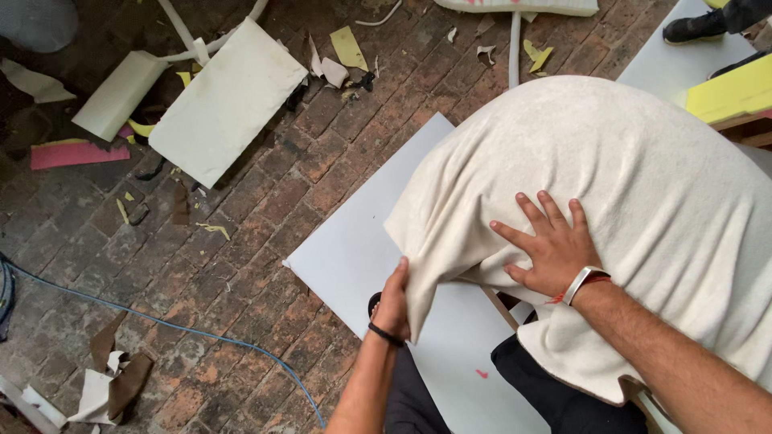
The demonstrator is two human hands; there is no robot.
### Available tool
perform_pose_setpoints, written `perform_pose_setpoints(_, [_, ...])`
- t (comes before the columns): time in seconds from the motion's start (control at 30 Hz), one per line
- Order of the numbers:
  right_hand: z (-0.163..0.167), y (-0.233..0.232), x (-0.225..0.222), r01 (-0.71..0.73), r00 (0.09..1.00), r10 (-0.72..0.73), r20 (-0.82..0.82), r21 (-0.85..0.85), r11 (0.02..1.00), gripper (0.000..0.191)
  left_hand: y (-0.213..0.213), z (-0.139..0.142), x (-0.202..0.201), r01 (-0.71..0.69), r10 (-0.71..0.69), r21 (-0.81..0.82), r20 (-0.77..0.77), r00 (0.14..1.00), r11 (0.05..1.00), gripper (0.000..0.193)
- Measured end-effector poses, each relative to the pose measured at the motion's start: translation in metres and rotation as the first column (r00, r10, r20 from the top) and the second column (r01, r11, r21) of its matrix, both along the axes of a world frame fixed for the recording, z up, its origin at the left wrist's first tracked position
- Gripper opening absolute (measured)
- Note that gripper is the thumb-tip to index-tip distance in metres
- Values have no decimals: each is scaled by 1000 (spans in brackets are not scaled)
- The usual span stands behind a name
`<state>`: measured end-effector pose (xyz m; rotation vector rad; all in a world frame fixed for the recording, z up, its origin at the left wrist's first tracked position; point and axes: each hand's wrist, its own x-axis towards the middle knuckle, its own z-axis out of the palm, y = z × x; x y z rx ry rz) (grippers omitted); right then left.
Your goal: The person stretches and secures a white fabric cover over a curved furniture frame using a pneumatic staple gun. They repeatedly pull the fabric taut and fire staples along the edges to attach the cover to the wooden frame.
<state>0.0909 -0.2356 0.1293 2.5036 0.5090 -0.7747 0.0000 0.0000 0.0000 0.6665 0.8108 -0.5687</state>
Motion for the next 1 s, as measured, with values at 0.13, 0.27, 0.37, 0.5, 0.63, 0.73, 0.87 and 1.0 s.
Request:
perform_pose_setpoints(0.13, [-5, -8, 3, -12, 1000, 12, 20, 23, 1000, 79, -13, 15, -23, -24, 23, 11, 61, 998, 1000, 58])
perform_pose_setpoints(0.27, [-11, -9, 5, -1, 1000, 1, 8, 31, 1000, 80, -4, -2, -52, -68, 76, -81, 103, 992, 994, 52])
perform_pose_setpoints(0.37, [-13, -10, 7, 14, 1000, -14, -20, 21, 1000, 82, -1, -50, -42, 31, -30, -29, 27, 999, 999, 47])
perform_pose_setpoints(0.5, [-13, -13, 1, 15, 1000, -17, 22, 62, 998, 80, -33, -95, 6, 477, -458, 621, -207, 865, 622, 40])
perform_pose_setpoints(0.63, [-12, -16, -1, 46, 999, -47, 9, 103, 994, 82, -65, -71, 7, -221, -287, 972, 188, 939, -84, 48])
perform_pose_setpoints(0.73, [-11, -22, -6, 65, 997, -69, 21, 171, 983, 82, -92, -20, -39, -193, -644, 906, 407, 648, 378, 53])
perform_pose_setpoints(0.87, [-13, -27, -14, 64, 996, -76, 39, 256, 965, 81, -142, 28, -92, -253, -813, 827, 551, 190, 502, 90])
perform_pose_setpoints(1.0, [-16, -40, -26, 48, 988, -103, 119, 390, 919, 78, -193, 26, -89, -337, -809, 855, 497, 314, 395, 67])
